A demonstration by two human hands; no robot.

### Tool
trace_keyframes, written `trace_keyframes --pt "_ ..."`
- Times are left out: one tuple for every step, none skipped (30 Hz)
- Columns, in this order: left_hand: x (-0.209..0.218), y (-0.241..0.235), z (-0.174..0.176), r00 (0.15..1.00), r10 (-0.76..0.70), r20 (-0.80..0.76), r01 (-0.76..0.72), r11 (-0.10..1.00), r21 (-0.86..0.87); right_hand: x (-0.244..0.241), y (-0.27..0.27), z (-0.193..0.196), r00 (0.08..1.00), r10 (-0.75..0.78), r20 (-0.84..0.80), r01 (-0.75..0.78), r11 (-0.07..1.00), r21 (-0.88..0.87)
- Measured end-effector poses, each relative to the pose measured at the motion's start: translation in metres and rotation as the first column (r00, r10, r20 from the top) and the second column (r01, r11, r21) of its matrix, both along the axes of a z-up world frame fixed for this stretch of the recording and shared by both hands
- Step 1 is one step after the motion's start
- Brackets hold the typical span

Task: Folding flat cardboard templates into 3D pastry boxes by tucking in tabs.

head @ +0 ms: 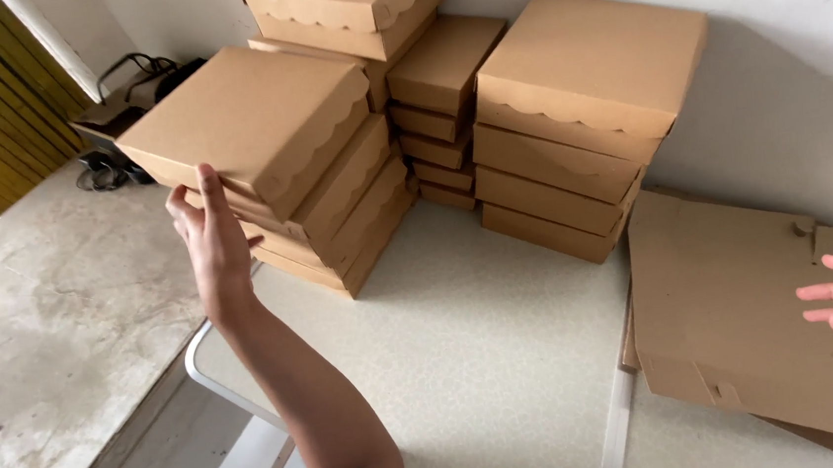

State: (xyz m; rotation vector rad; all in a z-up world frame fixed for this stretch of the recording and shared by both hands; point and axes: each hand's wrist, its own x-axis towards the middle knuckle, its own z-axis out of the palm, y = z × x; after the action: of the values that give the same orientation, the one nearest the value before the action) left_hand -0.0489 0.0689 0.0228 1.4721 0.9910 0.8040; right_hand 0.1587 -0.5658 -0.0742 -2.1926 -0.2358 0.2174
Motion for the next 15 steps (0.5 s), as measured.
trace_keyframes --pt "0.002 0.001 -0.005 0.998 -0.017 -0.052 0.020 0.998 0.057 -0.009 0.004 0.006 1.000 0.003 0.022 -0.002 1.000 -0.014" --pt "0.003 0.001 -0.008 0.998 -0.021 -0.054 0.024 0.998 0.050 -0.016 0.008 0.015 1.000 -0.001 0.020 0.001 1.000 -0.021" --pt "0.006 0.001 -0.010 0.999 -0.025 -0.038 0.028 0.996 0.082 -0.020 0.014 0.024 1.000 -0.007 0.025 0.007 1.000 -0.019" --pt "0.008 0.002 -0.012 0.999 -0.030 -0.021 0.032 0.993 0.114 -0.025 0.020 0.033 0.999 -0.013 0.030 0.013 1.000 -0.017" --pt "0.008 0.003 -0.013 0.999 -0.033 -0.007 0.033 0.988 0.150 -0.030 0.028 0.040 0.999 -0.016 0.033 0.017 1.000 -0.011" --pt "0.009 0.005 -0.014 0.999 -0.036 0.007 0.034 0.982 0.185 -0.035 0.036 0.047 0.999 -0.020 0.036 0.020 1.000 -0.005" --pt "0.008 0.001 -0.010 0.999 -0.039 0.003 0.038 0.982 0.187 -0.039 0.040 0.050 0.999 -0.024 0.032 0.024 1.000 -0.003" --pt "0.007 -0.004 -0.006 0.999 -0.053 0.001 0.052 0.983 0.174 -0.043 0.043 0.053 0.998 -0.029 0.051 0.030 1.000 -0.011" --pt "0.008 -0.009 -0.002 0.998 -0.069 0.003 0.068 0.985 0.160 -0.046 0.046 0.057 0.997 -0.035 0.074 0.037 0.999 -0.021" --pt "0.009 -0.008 -0.002 0.997 -0.074 0.002 0.073 0.984 0.161 -0.042 0.040 0.050 0.996 -0.040 0.073 0.042 0.999 -0.020" --pt "0.009 -0.007 -0.003 0.998 -0.070 0.003 0.069 0.985 0.161 -0.039 0.034 0.045 0.997 -0.046 0.054 0.048 0.999 -0.024" --pt "0.009 -0.007 -0.004 0.998 -0.067 0.004 0.065 0.985 0.161 -0.036 0.027 0.039 0.998 -0.053 0.034 0.054 0.998 -0.027" --pt "0.010 -0.009 -0.003 0.997 -0.071 0.004 0.070 0.984 0.162 -0.036 0.027 0.040 0.998 -0.057 0.034 0.058 0.998 -0.026" --pt "0.011 -0.011 -0.001 0.997 -0.064 0.041 0.057 0.988 0.142 -0.036 0.027 0.040 0.998 -0.052 0.018 0.052 0.998 -0.022" --pt "0.012 -0.014 -0.001 0.995 -0.058 0.076 0.049 0.992 0.119 -0.038 0.026 0.041 0.999 -0.049 0.000 0.049 0.999 -0.020"
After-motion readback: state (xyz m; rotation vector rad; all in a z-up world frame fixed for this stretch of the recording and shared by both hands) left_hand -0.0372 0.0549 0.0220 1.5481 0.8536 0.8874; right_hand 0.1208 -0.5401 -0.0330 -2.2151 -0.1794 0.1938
